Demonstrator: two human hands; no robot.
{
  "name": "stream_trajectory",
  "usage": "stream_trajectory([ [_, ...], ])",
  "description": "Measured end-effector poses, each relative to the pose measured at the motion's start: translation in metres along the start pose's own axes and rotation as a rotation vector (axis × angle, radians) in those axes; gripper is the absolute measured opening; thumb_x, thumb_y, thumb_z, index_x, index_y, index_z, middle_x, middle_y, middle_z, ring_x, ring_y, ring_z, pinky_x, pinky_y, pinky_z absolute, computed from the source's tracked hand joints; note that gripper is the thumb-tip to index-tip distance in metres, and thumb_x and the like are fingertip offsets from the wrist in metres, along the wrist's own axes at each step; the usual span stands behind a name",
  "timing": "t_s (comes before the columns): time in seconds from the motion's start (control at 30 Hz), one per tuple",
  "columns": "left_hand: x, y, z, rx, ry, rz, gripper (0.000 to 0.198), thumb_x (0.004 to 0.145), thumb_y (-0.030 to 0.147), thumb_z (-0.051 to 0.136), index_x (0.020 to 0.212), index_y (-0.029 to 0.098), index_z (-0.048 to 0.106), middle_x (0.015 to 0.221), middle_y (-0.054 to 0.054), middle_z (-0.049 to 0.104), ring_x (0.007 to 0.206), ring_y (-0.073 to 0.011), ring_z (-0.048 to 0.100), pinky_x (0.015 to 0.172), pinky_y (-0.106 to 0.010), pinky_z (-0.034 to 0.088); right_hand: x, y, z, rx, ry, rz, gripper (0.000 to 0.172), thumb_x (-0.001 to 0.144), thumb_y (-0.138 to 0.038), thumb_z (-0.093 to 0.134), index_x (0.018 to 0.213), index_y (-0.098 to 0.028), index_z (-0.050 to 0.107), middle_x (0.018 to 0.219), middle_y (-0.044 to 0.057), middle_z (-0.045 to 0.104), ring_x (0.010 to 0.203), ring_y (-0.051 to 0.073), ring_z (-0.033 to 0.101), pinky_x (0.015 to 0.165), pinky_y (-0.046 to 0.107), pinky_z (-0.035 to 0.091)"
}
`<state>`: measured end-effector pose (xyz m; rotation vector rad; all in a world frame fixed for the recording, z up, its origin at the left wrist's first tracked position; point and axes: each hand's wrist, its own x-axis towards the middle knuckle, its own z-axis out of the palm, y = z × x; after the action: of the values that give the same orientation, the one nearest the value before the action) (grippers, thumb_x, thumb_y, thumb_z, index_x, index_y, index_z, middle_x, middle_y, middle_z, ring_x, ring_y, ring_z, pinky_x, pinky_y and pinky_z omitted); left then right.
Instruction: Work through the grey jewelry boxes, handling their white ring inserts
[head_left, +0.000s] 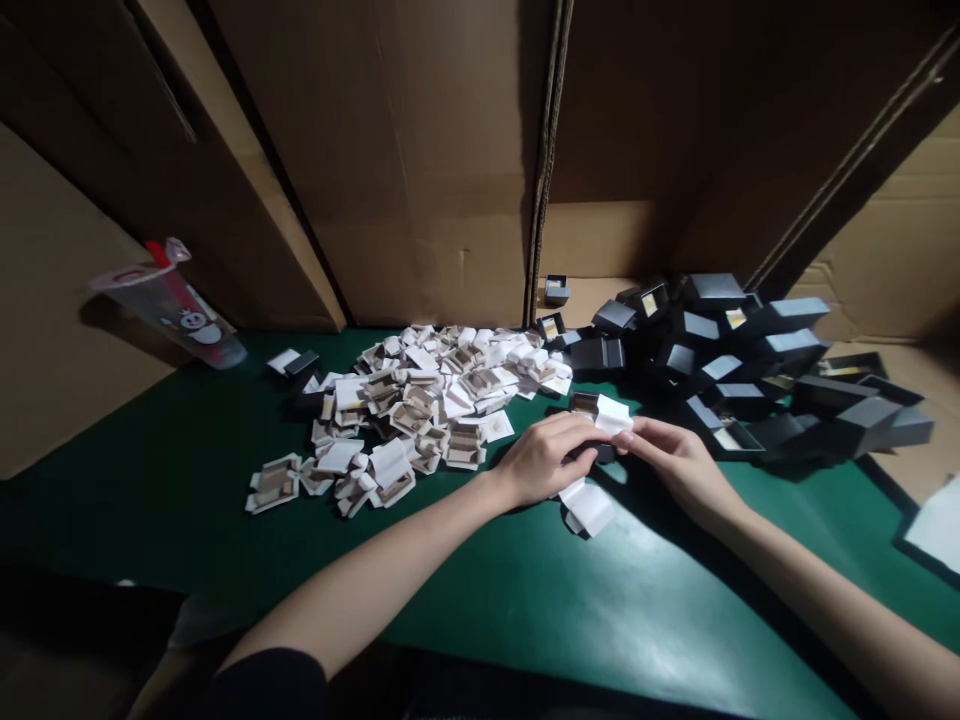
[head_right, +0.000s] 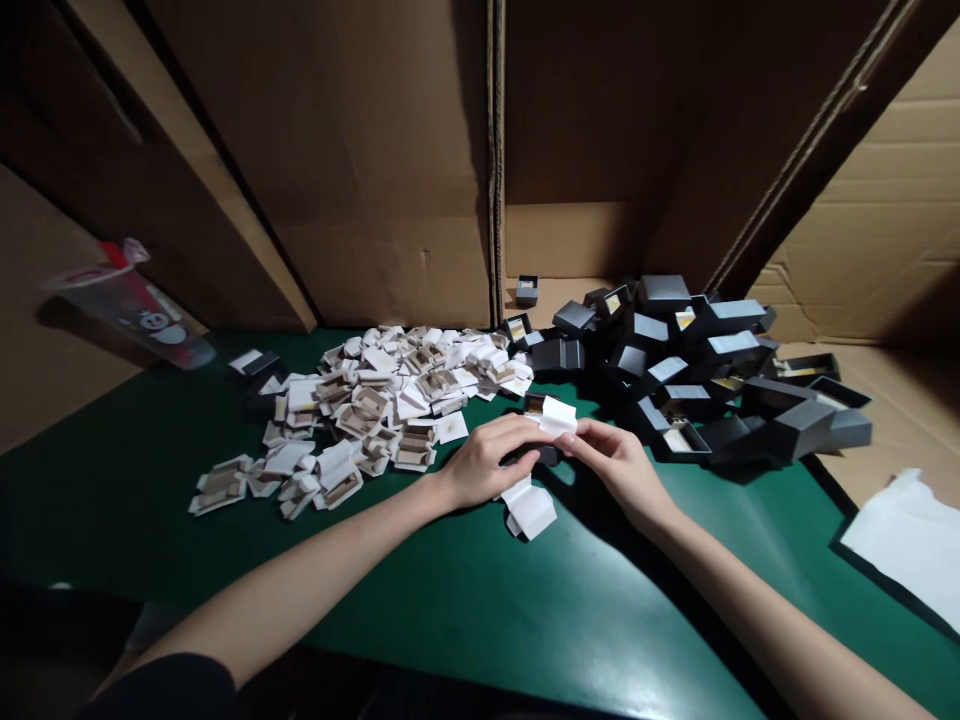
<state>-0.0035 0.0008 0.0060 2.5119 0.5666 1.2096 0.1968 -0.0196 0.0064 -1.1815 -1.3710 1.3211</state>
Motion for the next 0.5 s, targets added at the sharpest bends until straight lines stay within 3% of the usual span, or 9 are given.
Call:
stream_trajectory([
  [0.13,-0.0011,-0.0013,0.0008,0.010,-0.034,-0.015,0.025,0.089,0.013,0.047,0.111,0.015,0.059,0.105,-0.008,0.066,0.102,-0.0173,0.061,0.090,-0.033,0.052,0.0008,-0.0013,0.0035,0.079,0.023,0.018,0.039,0.066,-0.047,0.078,0.090,-0.019,0.068,0.087,0.005,0.067,0.083,0.018,0.060,0.079,0.030,0.048],
  [0.33,-0.0002,0.0008,-0.0014,0.031,-0.048,-0.004,0.028,0.089,0.012,0.046,0.115,0.015,0.054,0.111,-0.009,0.063,0.106,-0.0188,0.058,0.093,-0.034,0.050,0.0058,0.0028,-0.0005,0.094,0.063,-0.066,0.032,0.067,-0.044,0.077,0.081,-0.018,0.067,0.078,0.003,0.064,0.072,0.015,0.056,0.071,0.028,0.047],
  [0.5,0.0015,0.0037,-0.0052,0.046,-0.043,-0.131,0.029,0.088,0.017,0.049,0.117,0.018,0.051,0.112,-0.009,0.062,0.106,-0.0207,0.056,0.091,-0.036,0.049,0.0090,0.0018,-0.0049,0.105,0.142,-0.063,0.037,0.067,-0.045,0.077,0.090,-0.018,0.064,0.075,0.001,0.061,0.066,0.013,0.052,0.065,0.027,0.045],
])
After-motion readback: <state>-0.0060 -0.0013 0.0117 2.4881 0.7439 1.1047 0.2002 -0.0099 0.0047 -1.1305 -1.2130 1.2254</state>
